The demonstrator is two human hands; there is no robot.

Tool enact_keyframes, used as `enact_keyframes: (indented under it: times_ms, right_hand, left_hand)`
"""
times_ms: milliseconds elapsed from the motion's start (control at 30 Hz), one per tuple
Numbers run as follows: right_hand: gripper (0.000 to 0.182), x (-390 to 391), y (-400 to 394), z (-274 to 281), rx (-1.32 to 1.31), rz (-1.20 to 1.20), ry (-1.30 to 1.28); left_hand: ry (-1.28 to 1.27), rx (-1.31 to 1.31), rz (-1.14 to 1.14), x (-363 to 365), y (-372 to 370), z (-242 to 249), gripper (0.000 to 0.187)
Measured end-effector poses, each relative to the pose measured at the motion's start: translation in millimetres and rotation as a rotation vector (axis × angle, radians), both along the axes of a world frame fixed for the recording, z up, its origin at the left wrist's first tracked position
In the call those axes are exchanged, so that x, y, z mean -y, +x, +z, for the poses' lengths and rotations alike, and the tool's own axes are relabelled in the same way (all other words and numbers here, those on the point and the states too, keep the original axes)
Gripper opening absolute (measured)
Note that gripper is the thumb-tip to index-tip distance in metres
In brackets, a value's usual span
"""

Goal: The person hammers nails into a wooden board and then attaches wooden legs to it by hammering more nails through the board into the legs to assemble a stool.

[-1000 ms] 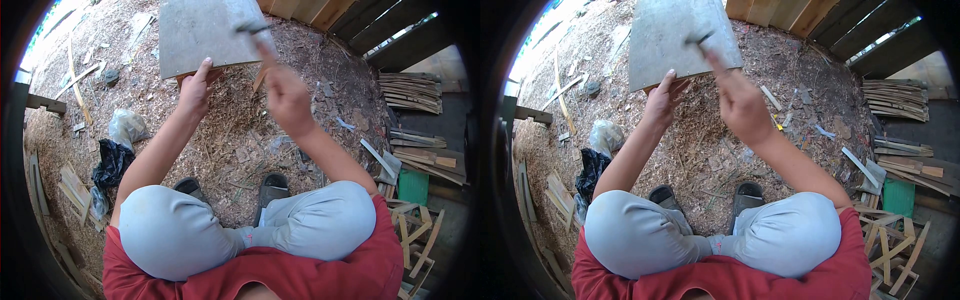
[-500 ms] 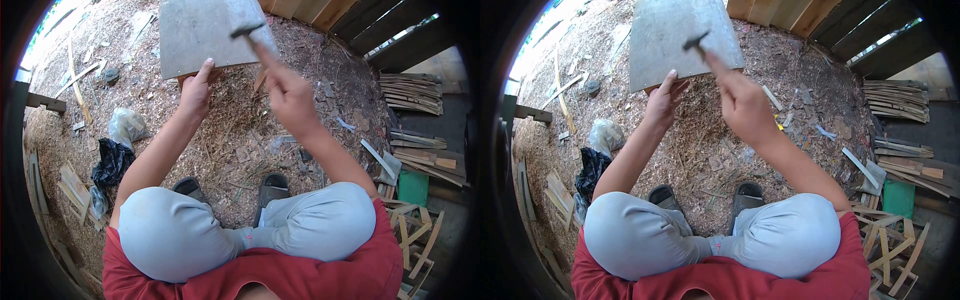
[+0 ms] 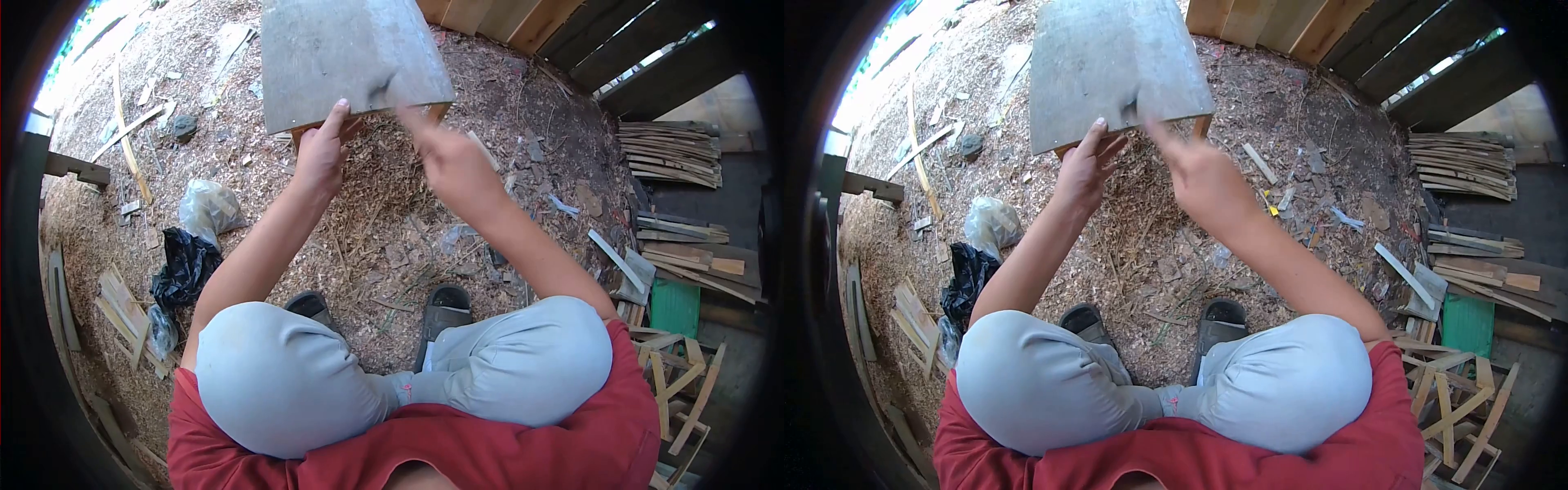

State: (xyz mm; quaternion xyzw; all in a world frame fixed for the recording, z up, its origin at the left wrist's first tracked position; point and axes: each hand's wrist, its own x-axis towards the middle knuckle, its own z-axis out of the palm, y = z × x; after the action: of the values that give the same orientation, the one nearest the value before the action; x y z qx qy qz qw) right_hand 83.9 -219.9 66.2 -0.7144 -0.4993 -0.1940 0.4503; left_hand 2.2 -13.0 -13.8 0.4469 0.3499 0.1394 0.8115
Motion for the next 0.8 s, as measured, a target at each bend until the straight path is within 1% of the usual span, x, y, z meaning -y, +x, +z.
enact_keyframes:
  times_ms: [67,100,133,167,200,233,267,333,367,400,467,500,567,600,633,700,767,800]
  right_hand:
    - [0.069,6.1,2.4,-7.4,-0.214,0.007,-0.476]
    - [0.069,5.0,1.2,9.0,-0.254,-0.007,-0.399]
    - [0.069,5.1,-1.4,25.7,-0.260,-0.005,-0.401]
    - [0.069,5.4,-3.7,42.2,-0.299,-0.042,-0.291]
    - [0.069,6.1,-6.3,50.3,-0.335,-0.081,-0.178]
    - [0.066,8.1,-10.0,51.4,-0.318,-0.112,-0.152]
    - [0.066,8.1,-8.3,35.6,-0.314,-0.113,-0.151]
    - [0.063,7.8,-0.2,-17.2,-0.205,0.046,-0.382]
    - [0.061,9.0,0.7,-23.1,-0.322,-0.010,-0.452]
    - [0.061,10.3,0.8,-17.8,-0.326,-0.013,-0.453]
    - [0.059,7.8,0.9,12.4,-0.420,-0.038,-0.319]
    - [0.057,5.7,-6.9,33.3,-0.555,-0.107,-0.302]
    - [0.056,5.7,-7.0,32.2,-0.503,-0.107,-0.271]
    - [0.055,6.4,-7.1,30.1,-0.454,-0.107,-0.245]
    - [0.055,7.2,-7.9,23.3,-0.450,-0.107,-0.245]
    - [0.053,8.0,-11.3,7.8,-0.484,-0.032,-0.253]
    - [0.053,10.3,-14.8,5.0,-0.504,-0.038,-0.279]
    - [0.052,10.6,-15.8,5.5,-0.515,-0.041,-0.303]
  left_hand:
    - [-0.009,0.026,-0.013,2.2,-0.2,-3.3,0.049]
    - [0.006,0.011,-0.007,4.2,-0.5,0.2,0.049]
    - [0.020,-0.007,-0.002,5.4,-2.4,1.2,0.049]
    - [0.020,-0.010,0.000,4.4,-3.6,-0.2,0.049]
    - [0.016,-0.020,0.000,2.3,-3.1,0.2,0.049]
    - [0.013,-0.026,-0.002,0.6,-1.9,1.5,0.049]
    - [0.014,-0.022,-0.003,0.5,-1.4,2.5,0.049]
    - [-0.019,-0.002,0.019,1.7,-0.3,5.0,0.049]
    - [-0.021,-0.002,0.019,2.0,0.2,3.0,0.049]
    - [-0.014,-0.010,0.017,1.0,0.6,-0.7,0.049]
    - [-0.005,-0.023,0.021,-0.6,-2.8,-2.1,0.048]
    - [-0.012,-0.008,-0.004,-0.2,-5.4,1.7,0.045]
    - [-0.013,0.019,-0.033,-2.0,-3.4,7.2,0.042]
    - [-0.092,0.048,-0.066,-3.3,-2.9,8.7,0.040]
    - [-0.171,0.076,-0.098,-4.0,-2.2,9.5,0.038]
    - [-0.190,0.077,-0.105,-3.9,-5.0,13.3,0.037]
    - [-0.212,0.069,-0.115,-2.3,-8.5,18.0,0.037]
    - [-0.184,0.040,-0.103,-2.4,-8.6,20.0,0.037]
